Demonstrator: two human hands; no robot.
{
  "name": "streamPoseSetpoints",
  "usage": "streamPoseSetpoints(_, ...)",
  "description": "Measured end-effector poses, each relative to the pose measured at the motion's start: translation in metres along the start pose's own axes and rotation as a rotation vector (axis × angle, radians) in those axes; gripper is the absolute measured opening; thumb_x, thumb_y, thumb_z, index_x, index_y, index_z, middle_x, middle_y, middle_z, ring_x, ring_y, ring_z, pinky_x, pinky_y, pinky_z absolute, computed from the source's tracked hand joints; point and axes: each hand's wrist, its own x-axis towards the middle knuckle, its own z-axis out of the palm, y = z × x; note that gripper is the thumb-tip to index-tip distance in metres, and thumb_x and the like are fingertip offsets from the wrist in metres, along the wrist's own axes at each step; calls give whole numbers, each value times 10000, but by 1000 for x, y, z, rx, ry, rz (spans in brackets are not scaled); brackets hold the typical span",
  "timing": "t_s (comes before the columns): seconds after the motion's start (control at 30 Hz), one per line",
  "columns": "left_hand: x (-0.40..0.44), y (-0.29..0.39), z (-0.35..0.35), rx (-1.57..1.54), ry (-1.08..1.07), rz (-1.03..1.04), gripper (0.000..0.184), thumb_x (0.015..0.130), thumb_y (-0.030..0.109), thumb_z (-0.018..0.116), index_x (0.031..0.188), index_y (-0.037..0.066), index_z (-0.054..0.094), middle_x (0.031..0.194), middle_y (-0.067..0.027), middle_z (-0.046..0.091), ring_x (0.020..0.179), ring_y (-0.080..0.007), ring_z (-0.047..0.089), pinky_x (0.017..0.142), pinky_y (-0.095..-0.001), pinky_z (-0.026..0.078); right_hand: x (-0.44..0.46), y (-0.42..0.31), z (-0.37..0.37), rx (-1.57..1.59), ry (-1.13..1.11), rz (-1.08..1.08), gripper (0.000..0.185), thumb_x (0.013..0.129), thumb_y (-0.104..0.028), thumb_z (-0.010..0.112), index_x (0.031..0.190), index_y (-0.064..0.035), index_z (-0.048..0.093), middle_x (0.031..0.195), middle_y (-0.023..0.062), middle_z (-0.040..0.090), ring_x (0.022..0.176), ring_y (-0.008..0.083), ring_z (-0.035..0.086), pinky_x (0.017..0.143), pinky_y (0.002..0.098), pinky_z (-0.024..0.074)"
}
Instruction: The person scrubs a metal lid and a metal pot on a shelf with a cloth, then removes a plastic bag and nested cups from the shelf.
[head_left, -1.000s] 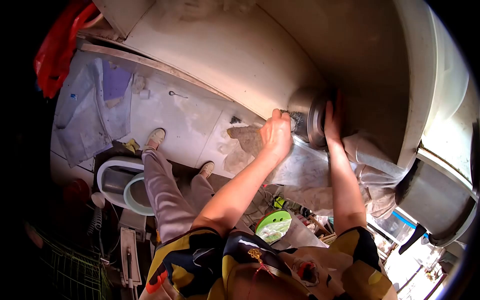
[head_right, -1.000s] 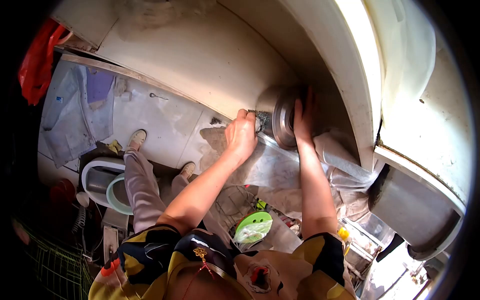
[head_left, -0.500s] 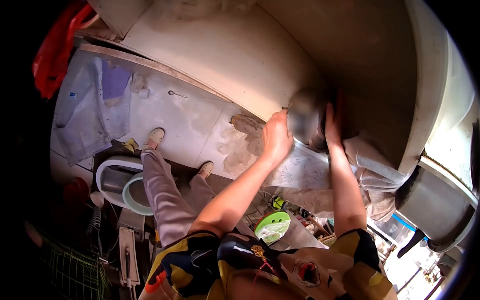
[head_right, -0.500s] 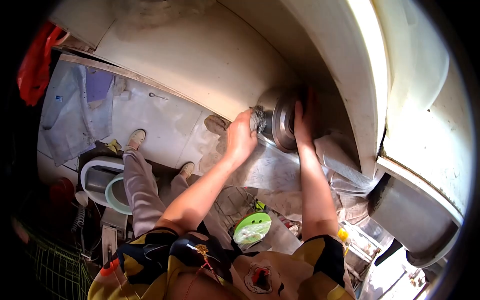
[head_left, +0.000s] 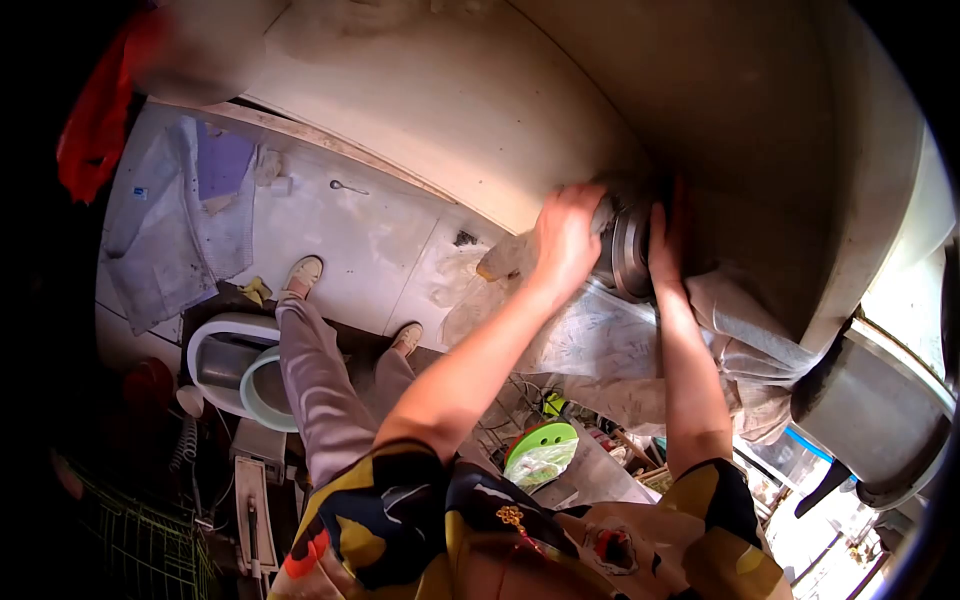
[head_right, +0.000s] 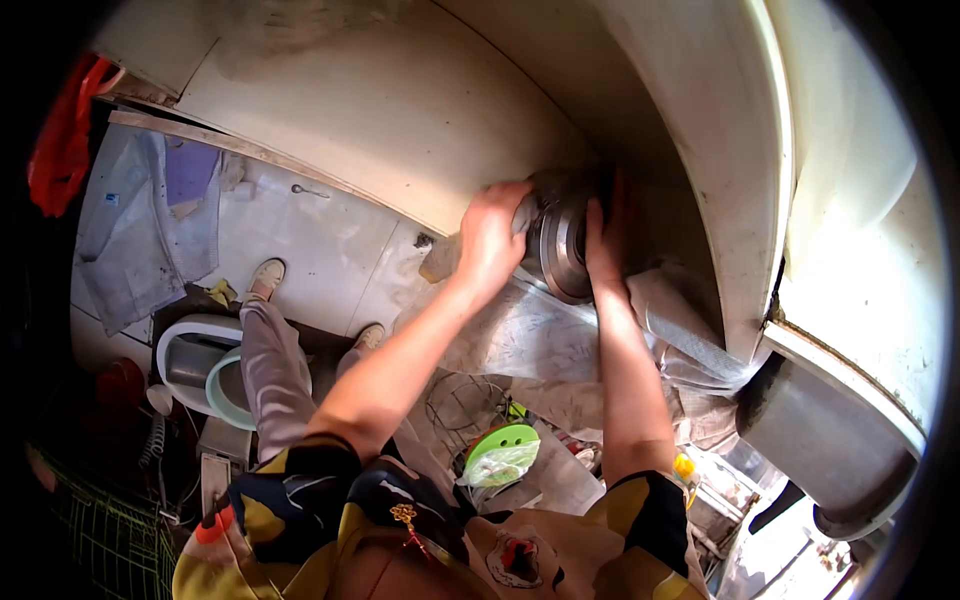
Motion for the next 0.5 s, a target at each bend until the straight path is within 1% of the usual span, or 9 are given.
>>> streamPoseSetpoints(0.07, 49, -11, 15, -2, -189, 22, 472, 671, -35, 523, 1127, 71, 584, 1084, -181, 595, 1010, -379, 543, 891, -418, 437, 0, 1, 1, -5, 9, 9, 569, 900, -333, 469, 1381, -63, 330, 1347, 252, 362, 1239, 403, 346, 1043, 446, 261)
streamPoseSetpoints(0.13, 82, -22, 36, -56, -327, 19, 479, 688, 1, 517, 1151, 104, 582, 1086, -177, 602, 1037, -366, 538, 905, -407, 430, 3, -2, 1, -28, 21, -7, 567, 902, -331, 467, 1380, -60, 330, 1342, 254, 367, 1238, 403, 347, 1042, 447, 261)
streamPoseSetpoints(0.17, 94, -28, 45, -60, -323, 17, 479, 688, 1, 517, 1151, 104, 582, 1086, -177, 602, 1037, -366, 538, 905, -407, 430, 2, -2, 0, -51, 21, -18, 564, 903, -329, 464, 1379, -57, 330, 1336, 256, 373, 1237, 403, 347, 1042, 448, 262)
streamPoseSetpoints(0.23, 108, -30, 52, -78, -468, 65, 474, 692, 14, 538, 1158, 88, 575, 1092, -181, 599, 1056, -349, 538, 912, -394, 431, 2, -1, -1, -75, 13, -25, 555, 907, -320, 455, 1375, -50, 332, 1337, 251, 376, 1239, 402, 348, 1043, 447, 261)
streamPoseSetpoints(0.27, 101, -33, 54, -80, -469, 63, 474, 692, 14, 538, 1158, 88, 575, 1092, -181, 599, 1056, -349, 538, 912, -394, 431, 1, -1, -2, -93, 9, -26, 546, 911, -312, 447, 1372, -42, 335, 1338, 246, 380, 1240, 401, 348, 1044, 446, 261)
streamPoseSetpoints(0.33, 70, -30, 35, -222, -226, 141, 455, 698, 32, 561, 1150, 83, 580, 1100, -183, 596, 1052, -345, 547, 915, -377, 433, 0, -8, -4, -42, 6, -69, 534, 915, -303, 436, 1366, -35, 342, 1343, 236, 381, 1241, 397, 350, 1045, 443, 262)
streamPoseSetpoints(0.37, 49, -22, 20, -208, -248, -11, 423, 699, 43, 591, 1121, 60, 591, 1105, -178, 596, 1055, -349, 546, 916, -372, 435, 3, -10, -3, 7, 8, -119, 521, 919, -295, 426, 1360, -27, 350, 1349, 226, 382, 1243, 393, 353, 1046, 440, 262)
streamPoseSetpoints(0.43, 8, -18, 6, -378, -94, -48, 401, 696, -13, 609, 1095, 22, 589, 1132, -158, 594, 1070, -317, 553, 926, -350, 433, 3, -9, -3, 9, -10, -127, 513, 921, -290, 419, 1356, -26, 356, 1352, 218, 385, 1244, 388, 356, 1046, 437, 263)
streamPoseSetpoints(0.5, -32, -7, -7, -404, -62, -95, 499, 629, -116, 627, 1099, 42, 580, 1203, -104, 574, 1141, -270, 522, 971, -340, 405, 2, -5, -2, 7, -27, -135, 505, 923, -284, 412, 1353, -24, 361, 1356, 210, 387, 1246, 382, 358, 1046, 434, 264)
